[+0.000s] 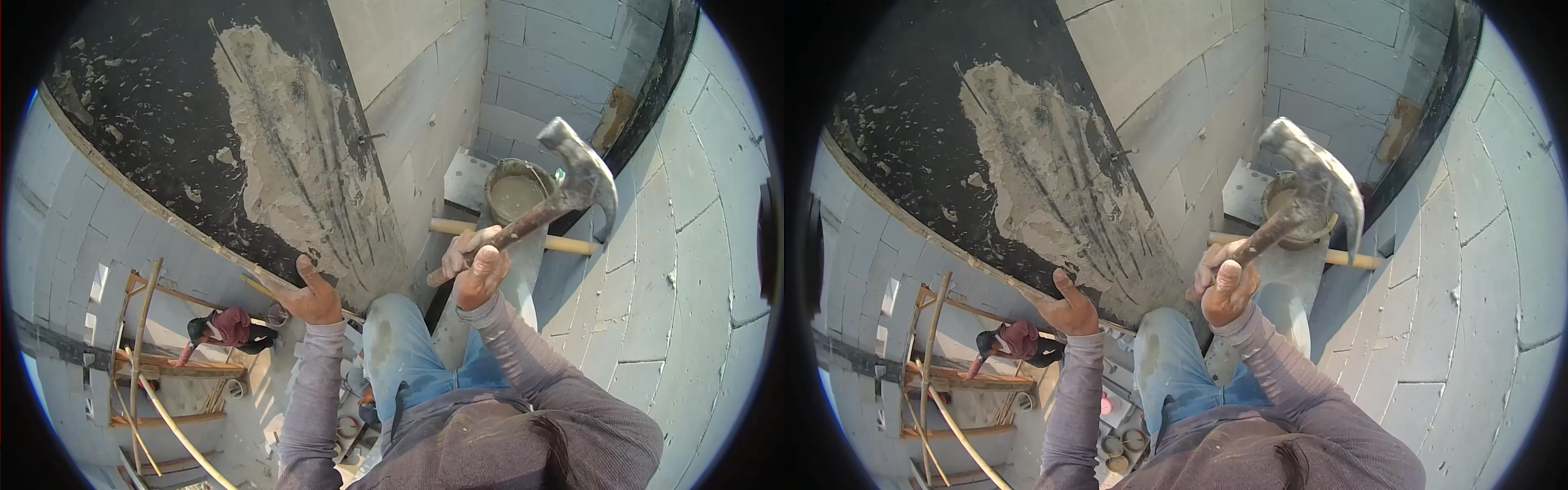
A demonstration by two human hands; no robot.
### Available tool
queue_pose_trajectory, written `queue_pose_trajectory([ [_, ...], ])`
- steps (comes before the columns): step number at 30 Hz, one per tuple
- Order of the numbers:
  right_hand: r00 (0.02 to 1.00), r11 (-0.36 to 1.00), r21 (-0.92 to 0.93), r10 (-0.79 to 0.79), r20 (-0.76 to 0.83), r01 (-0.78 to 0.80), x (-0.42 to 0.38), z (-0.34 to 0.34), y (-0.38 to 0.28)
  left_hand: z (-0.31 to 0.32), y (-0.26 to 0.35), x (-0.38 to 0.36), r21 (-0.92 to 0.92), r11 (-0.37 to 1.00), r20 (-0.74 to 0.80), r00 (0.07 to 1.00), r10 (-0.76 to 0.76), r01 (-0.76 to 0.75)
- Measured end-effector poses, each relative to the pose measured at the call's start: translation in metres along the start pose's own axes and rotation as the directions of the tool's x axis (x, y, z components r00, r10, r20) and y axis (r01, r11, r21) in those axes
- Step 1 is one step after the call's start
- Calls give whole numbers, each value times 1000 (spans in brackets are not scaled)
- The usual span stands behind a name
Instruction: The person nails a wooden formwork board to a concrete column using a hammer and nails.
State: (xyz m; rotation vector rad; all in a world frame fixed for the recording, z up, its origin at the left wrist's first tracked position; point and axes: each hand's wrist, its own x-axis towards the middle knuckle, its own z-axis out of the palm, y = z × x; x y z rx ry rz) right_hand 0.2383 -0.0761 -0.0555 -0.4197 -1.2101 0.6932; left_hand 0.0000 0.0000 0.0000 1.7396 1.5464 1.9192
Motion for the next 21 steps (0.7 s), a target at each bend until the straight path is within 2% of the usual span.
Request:
queue_pose_trajectory([
  [1,903,782,-504,172,-393,-368,0,23,-21,-1,0,-1,37,999,3,1000,3,-3],
  [2,935,641,-681,219,-280,-354,12,13,-17,-2,-1,0,75,997,3,1000,9,-9],
  [3,959,687,-675,126,-252,-268,38,12,-12,14,-3,25,43,995,-52,994,96,-94],
  [5,877,905,-221,251,-410,-363,37,24,-50,15,-6,15,17,995,-45,995,95,-94],
  [6,901,963,-204,74,-428,-176,36,30,-37,12,-8,27,33,992,-49,991,121,-120],
  [7,899,963,-197,82,-431,-183,37,36,-26,11,-6,26,61,993,-46,993,109,-106],
  [9,874,974,-162,-213,-436,156,29,41,4,7,-2,12,86,994,-31,997,68,-65],
  [10,927,542,-800,-92,-363,-259,-9,7,53,3,-4,10,105,992,-13,997,71,-69],
  [11,925,545,-798,-100,-367,-258,-4,3,44,1,-4,10,118,990,-4,997,80,-79],
  [13,944,729,-605,196,-264,-320,16,8,-2,-1,-2,-3,97,994,-2,998,59,-58],
  [14,887,824,-385,273,-373,-415,23,30,-31,0,-3,-2,78,996,-11,999,51,-50],
  [15,886,827,-377,278,-371,-417,21,37,-22,-1,-5,0,87,995,-12,999,53,-52],
  [17,888,954,-269,-6,-460,-132,10,37,3,-1,-2,0,143,989,-3,999,41,-41],
  [18,928,698,-685,-78,-365,-210,3,21,32,-2,0,-1,139,990,-6,999,39,-37],
  [19,927,700,-684,-87,-365,-204,11,18,23,-3,3,0,119,993,3,1000,27,-27],
  [21,938,680,-652,175,-300,-336,26,8,-1,-1,5,0,92,996,4,1000,14,-14],
])
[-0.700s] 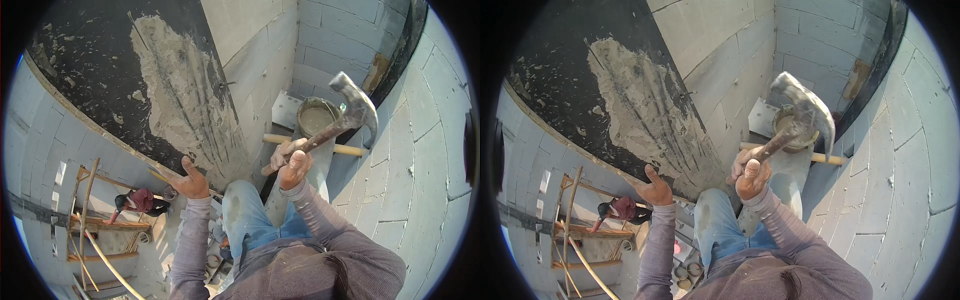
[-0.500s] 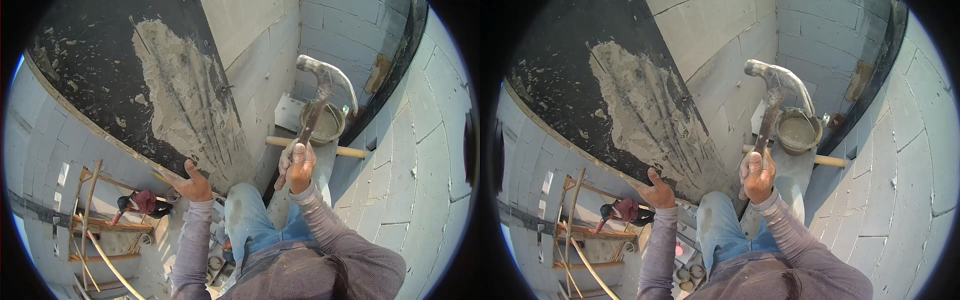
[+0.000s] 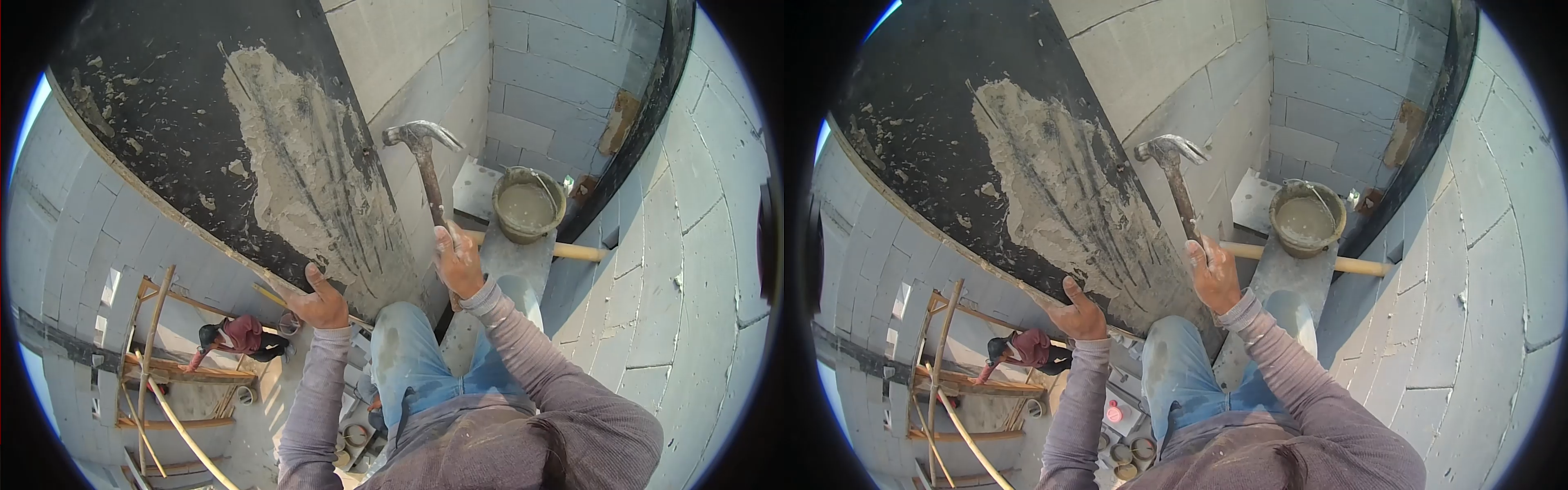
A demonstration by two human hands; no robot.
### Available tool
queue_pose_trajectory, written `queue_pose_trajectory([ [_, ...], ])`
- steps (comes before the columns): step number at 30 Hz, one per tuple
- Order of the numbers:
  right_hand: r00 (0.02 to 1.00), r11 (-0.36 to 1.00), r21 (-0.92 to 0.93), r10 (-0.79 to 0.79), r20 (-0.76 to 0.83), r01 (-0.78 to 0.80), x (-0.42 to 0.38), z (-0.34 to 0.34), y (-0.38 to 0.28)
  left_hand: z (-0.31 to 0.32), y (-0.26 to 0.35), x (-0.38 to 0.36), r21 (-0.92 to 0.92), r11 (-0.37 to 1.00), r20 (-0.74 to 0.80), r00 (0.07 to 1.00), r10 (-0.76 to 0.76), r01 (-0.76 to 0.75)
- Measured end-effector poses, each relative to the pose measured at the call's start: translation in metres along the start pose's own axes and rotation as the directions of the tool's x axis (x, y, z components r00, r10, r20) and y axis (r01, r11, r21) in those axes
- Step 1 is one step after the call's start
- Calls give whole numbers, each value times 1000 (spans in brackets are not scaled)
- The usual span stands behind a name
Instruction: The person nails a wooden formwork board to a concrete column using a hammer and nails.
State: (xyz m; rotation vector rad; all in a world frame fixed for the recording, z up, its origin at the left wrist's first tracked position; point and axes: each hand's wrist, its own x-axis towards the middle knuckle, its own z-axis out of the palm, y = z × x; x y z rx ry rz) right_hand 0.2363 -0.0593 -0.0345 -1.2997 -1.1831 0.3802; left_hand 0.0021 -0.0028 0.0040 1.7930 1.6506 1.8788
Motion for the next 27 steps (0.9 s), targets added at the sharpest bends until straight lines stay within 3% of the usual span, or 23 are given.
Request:
queue_pose_trajectory([
  [1,995,988,120,104,-8,-102,-6,-4,-2,2,-1,-1,-15,1000,-16,1000,17,-17],
  [2,995,987,125,105,-2,-104,-10,7,-2,1,-4,-1,-22,999,-29,999,38,-38],
  [4,966,787,602,32,-256,134,-21,31,0,3,-13,-3,7,999,-34,999,36,-36],
  [5,959,976,168,-93,-269,142,-20,40,17,4,-13,-4,21,999,-42,998,42,-41],
  [6,956,975,167,-100,-276,150,-16,35,16,4,-11,-4,14,999,-44,998,48,-48],
  [8,1000,999,48,2,-16,-1,-8,22,15,2,-8,-1,-26,996,-31,996,85,-86],
  [9,995,973,211,101,-13,-96,-12,23,16,6,-5,4,-32,996,-45,995,85,-86],
  [10,994,970,217,111,-6,-107,-19,33,11,3,-3,3,-49,996,-32,996,78,-80],
  [12,949,875,479,95,-302,65,-26,51,2,0,-3,2,-65,995,-19,997,72,-73],
  [13,950,877,476,95,-299,61,-23,46,-2,-1,-3,1,-49,996,-8,998,68,-68],
  [16,995,996,-16,-84,-62,83,-1,28,-6,1,-9,-2,-19,997,-17,997,81,-81],
  [18,999,997,83,3,-35,0,-11,39,14,2,-12,0,10,997,-41,996,74,-74],
  [20,978,963,262,-9,-208,65,-23,59,31,1,-4,1,-13,997,-23,997,80,-80],
  [21,942,969,-97,-243,-230,227,-7,58,20,0,-5,-2,-15,997,-22,997,74,-75],
  [22,940,968,-99,-246,-234,229,-8,49,12,0,-6,-2,-5,997,-11,997,78,-78],
  [24,999,998,51,38,0,-38,-5,36,3,3,-3,2,-2,996,-15,996,90,-90],
  [25,998,978,201,56,-40,-47,-12,42,7,2,0,3,-72,993,-17,996,87,-88],
  [26,998,978,204,52,-39,-43,-10,51,11,1,2,3,-141,986,-16,996,88,-89],
  [27,987,994,78,-67,-146,79,-12,60,11,0,-3,2,-138,987,-15,996,86,-87],
])
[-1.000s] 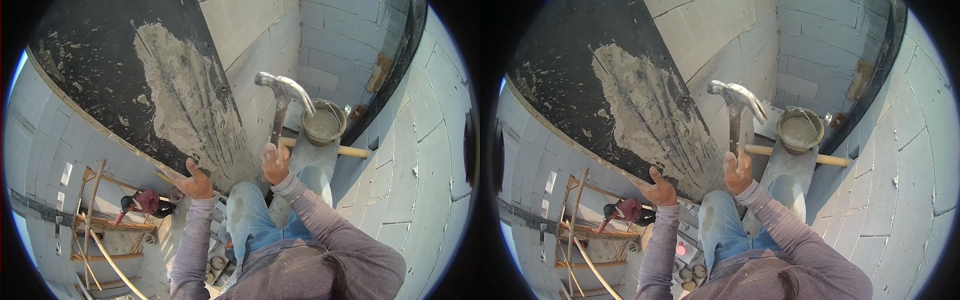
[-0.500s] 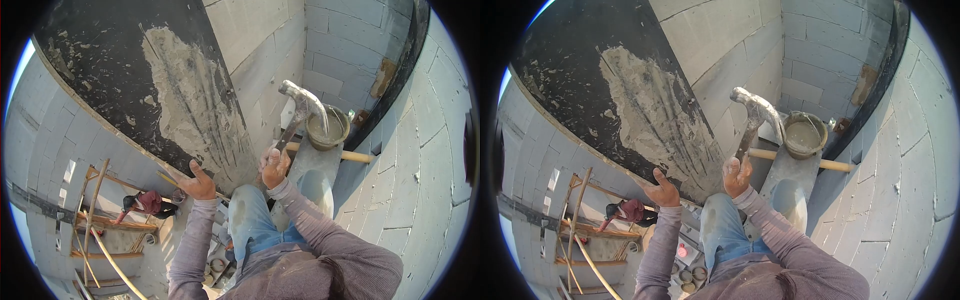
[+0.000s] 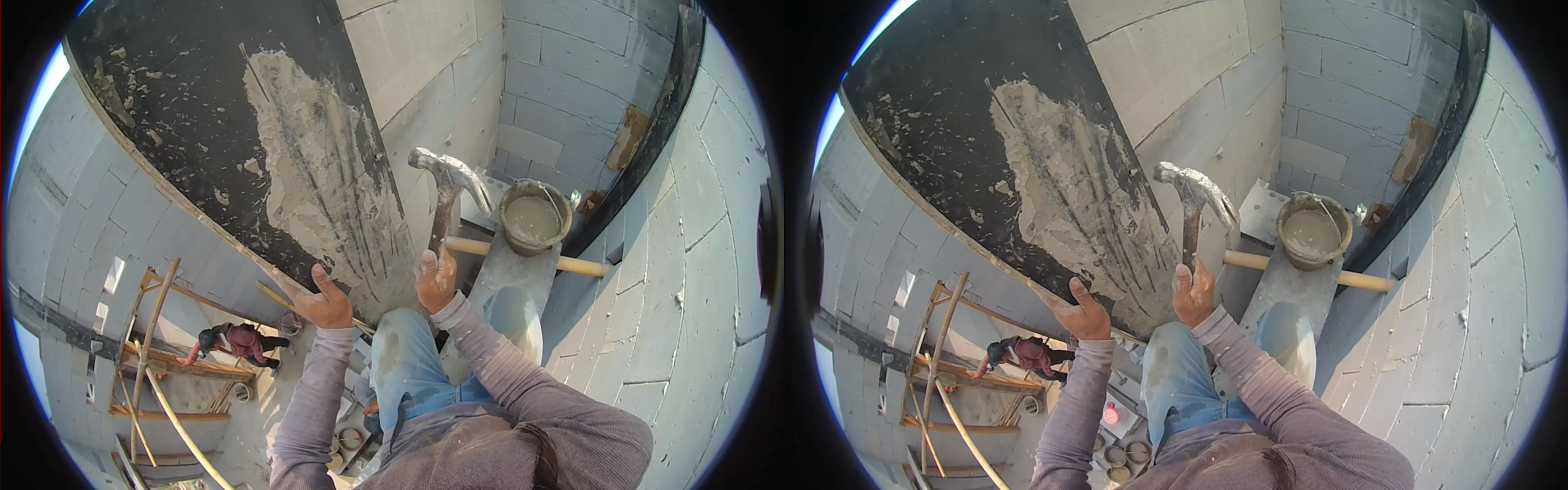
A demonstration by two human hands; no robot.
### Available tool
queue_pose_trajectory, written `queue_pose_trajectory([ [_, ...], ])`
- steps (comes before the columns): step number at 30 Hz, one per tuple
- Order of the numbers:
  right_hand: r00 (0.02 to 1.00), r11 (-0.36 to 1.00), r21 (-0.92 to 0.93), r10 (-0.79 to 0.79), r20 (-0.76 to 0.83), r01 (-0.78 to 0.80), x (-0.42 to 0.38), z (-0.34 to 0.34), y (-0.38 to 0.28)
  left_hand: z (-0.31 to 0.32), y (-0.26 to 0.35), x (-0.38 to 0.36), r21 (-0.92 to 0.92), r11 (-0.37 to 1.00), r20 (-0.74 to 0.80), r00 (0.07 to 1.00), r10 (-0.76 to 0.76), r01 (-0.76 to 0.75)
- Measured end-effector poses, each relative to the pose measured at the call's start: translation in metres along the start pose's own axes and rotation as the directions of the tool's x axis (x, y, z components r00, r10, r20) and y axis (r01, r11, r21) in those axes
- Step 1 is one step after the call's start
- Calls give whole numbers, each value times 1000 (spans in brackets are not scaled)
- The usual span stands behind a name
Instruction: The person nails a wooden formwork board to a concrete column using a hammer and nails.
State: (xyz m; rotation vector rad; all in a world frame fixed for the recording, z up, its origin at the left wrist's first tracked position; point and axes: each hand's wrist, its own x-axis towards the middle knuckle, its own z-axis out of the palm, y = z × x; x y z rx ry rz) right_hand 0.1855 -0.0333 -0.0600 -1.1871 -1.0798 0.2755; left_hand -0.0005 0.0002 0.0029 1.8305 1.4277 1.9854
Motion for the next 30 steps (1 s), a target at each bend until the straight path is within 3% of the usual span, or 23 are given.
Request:
queue_pose_trajectory([
  [1,987,984,-123,-143,-80,132,-1,3,1,1,-8,-2,103,995,-2,1000,-4,5],
  [2,997,994,-88,-67,24,69,3,3,4,0,-12,-6,206,979,1,1000,-8,7],
  [3,997,994,-86,-69,18,70,-2,0,0,-1,-9,-6,204,979,2,1000,-2,1],
  [5,989,988,61,137,53,-140,-5,-4,-9,2,-3,-1,13,1000,-17,1000,22,-22],
  [6,988,987,60,144,59,-147,-5,-2,-7,-1,-5,-2,20,1000,-14,1000,17,-17],
  [8,991,987,-91,-137,-6,136,6,0,2,1,-9,-4,70,998,-10,1000,6,-5],
  [9,992,988,-95,-126,2,125,4,-9,2,0,-12,-6,76,997,-4,1000,-6,6],
  [11,951,960,103,236,197,-260,6,-37,-8,1,-20,-4,114,992,-14,998,57,-55],
  [12,924,888,278,314,218,-367,6,-47,-30,0,-17,-2,91,994,-3,998,63,-62],
  [14,865,809,314,436,248,-497,1,-73,-49,0,-13,2,12,997,0,997,81,-81],
  [17,816,752,319,548,185,-577,-12,-98,-42,-23,-24,4,25,997,256,964,68,-77],
  [19,739,704,232,659,142,-672,-24,-124,-33,-48,-18,13,-184,979,419,895,153,-82],
  [21,710,686,183,684,167,-704,-23,-146,-9,-63,-47,10,-251,964,433,880,195,-90],
  [23,532,524,91,837,133,-847,-31,-169,14,-67,-79,-10,-251,968,411,903,122,-17],
  [24,530,524,82,836,141,-848,-37,-176,26,-63,-99,-23,-322,932,385,922,-29,164],
  [26,405,395,98,904,138,-914,-51,-187,46,-48,-114,-43,-449,762,341,878,-337,467],
  [27,406,396,95,904,137,-913,-56,-188,50,-32,-118,-52,-451,760,340,877,-339,468],
  [29,292,265,171,942,163,-949,-68,-188,51,1,-136,-70,-252,864,210,896,-390,435],
  [30,299,270,182,942,155,-945,-71,-184,44,16,-166,-89,-490,721,127,858,-497,490],
])
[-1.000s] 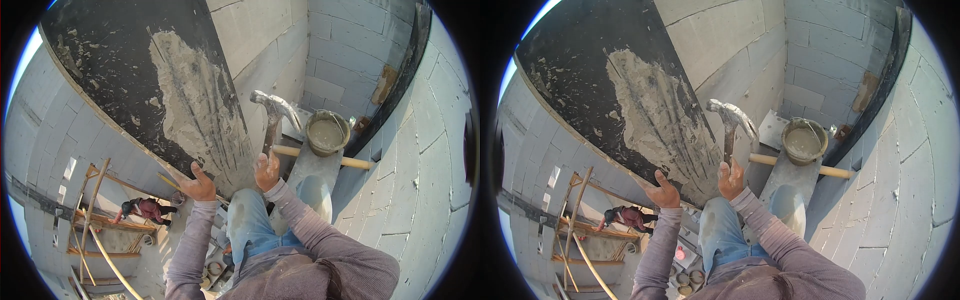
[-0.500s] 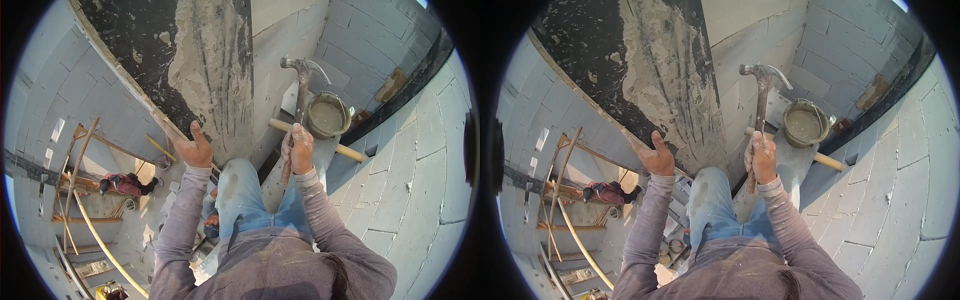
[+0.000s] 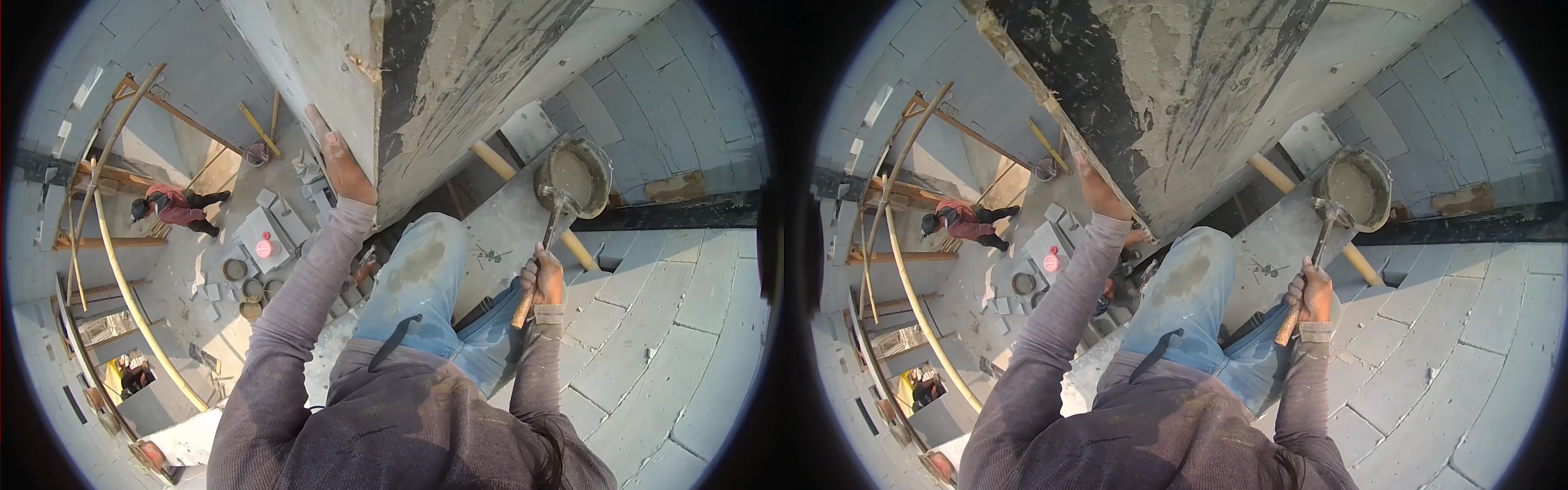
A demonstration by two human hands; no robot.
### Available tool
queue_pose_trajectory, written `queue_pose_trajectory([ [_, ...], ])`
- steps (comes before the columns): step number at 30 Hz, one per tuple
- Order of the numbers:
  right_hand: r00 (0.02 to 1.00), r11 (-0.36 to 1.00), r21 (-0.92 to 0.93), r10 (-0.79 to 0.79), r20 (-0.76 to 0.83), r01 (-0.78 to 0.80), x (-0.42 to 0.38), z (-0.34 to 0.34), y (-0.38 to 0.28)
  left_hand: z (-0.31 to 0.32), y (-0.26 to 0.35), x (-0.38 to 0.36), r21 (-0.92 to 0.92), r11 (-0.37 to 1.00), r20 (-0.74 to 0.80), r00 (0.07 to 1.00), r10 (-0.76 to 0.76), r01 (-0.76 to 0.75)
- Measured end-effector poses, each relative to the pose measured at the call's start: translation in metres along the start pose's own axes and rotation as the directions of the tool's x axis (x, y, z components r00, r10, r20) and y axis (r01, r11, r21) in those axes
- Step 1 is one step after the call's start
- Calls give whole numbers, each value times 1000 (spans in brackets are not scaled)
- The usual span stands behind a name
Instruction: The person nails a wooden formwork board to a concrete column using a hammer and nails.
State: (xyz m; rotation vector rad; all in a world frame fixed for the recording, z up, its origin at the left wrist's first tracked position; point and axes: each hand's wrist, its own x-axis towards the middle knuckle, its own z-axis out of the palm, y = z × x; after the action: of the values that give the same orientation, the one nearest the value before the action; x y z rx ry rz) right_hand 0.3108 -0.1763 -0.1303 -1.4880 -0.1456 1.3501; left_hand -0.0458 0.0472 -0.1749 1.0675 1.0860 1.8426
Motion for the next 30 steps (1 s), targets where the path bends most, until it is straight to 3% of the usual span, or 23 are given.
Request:
queue_pose_trajectory([
  [1,1000,1000,19,-5,-7,5,-4,5,1,-1,-12,2,-1,1000,21,1000,3,-3],
  [3,1000,1000,-20,-19,-12,19,-16,8,6,-5,-21,1,-381,920,-29,993,-112,92],
  [4,1000,1000,-14,-19,-13,18,-19,9,6,-12,-21,-4,-109,993,47,998,-35,40],
  [6,1000,1000,0,-8,11,8,-24,12,-12,-29,-41,-7,-200,971,77,990,-119,132],
  [7,998,1000,-9,24,53,-24,-26,10,-23,-32,-29,-11,308,924,168,969,180,-225],
  [8,995,1000,6,21,94,-22,-26,3,-35,-36,-14,-13,658,518,390,836,386,-547],
  [10,995,998,-43,-34,98,38,-27,-10,-63,-41,-7,-13,471,779,380,892,244,-414],
  [11,995,984,-152,-80,66,89,-26,-17,-76,-59,-21,-11,107,982,386,917,103,-156],
  [12,986,928,-338,-164,10,158,-17,-30,-82,-66,-40,-6,-258,950,438,898,-44,173],
  [13,963,788,-574,-270,3,222,6,-56,-80,-47,-46,-5,-257,946,477,877,-54,198],
  [15,887,401,-868,-454,89,293,54,-105,-55,-72,-30,-25,-262,935,532,844,-68,241],
  [16,889,424,-864,-453,56,271,75,-122,-33,-85,-21,-38,-263,929,553,830,-75,259],
  [18,825,70,-967,-540,169,244,109,-156,20,-56,-40,-4,-257,916,586,804,-104,307],
  [23,829,122,-991,-559,-25,53,177,-178,119,-106,0,-39,-249,888,566,802,-190,386],
  [25,814,143,-990,-573,-92,-10,208,-182,140,-83,-27,-2,-253,882,551,808,-208,399],
  [28,768,205,-974,-606,-207,-101,234,-188,165,-104,14,-49,-246,864,539,803,-254,439],
  [30,676,135,-983,-714,-182,-122,237,-186,170,-99,4,-31,-252,852,537,799,-272,459],
])
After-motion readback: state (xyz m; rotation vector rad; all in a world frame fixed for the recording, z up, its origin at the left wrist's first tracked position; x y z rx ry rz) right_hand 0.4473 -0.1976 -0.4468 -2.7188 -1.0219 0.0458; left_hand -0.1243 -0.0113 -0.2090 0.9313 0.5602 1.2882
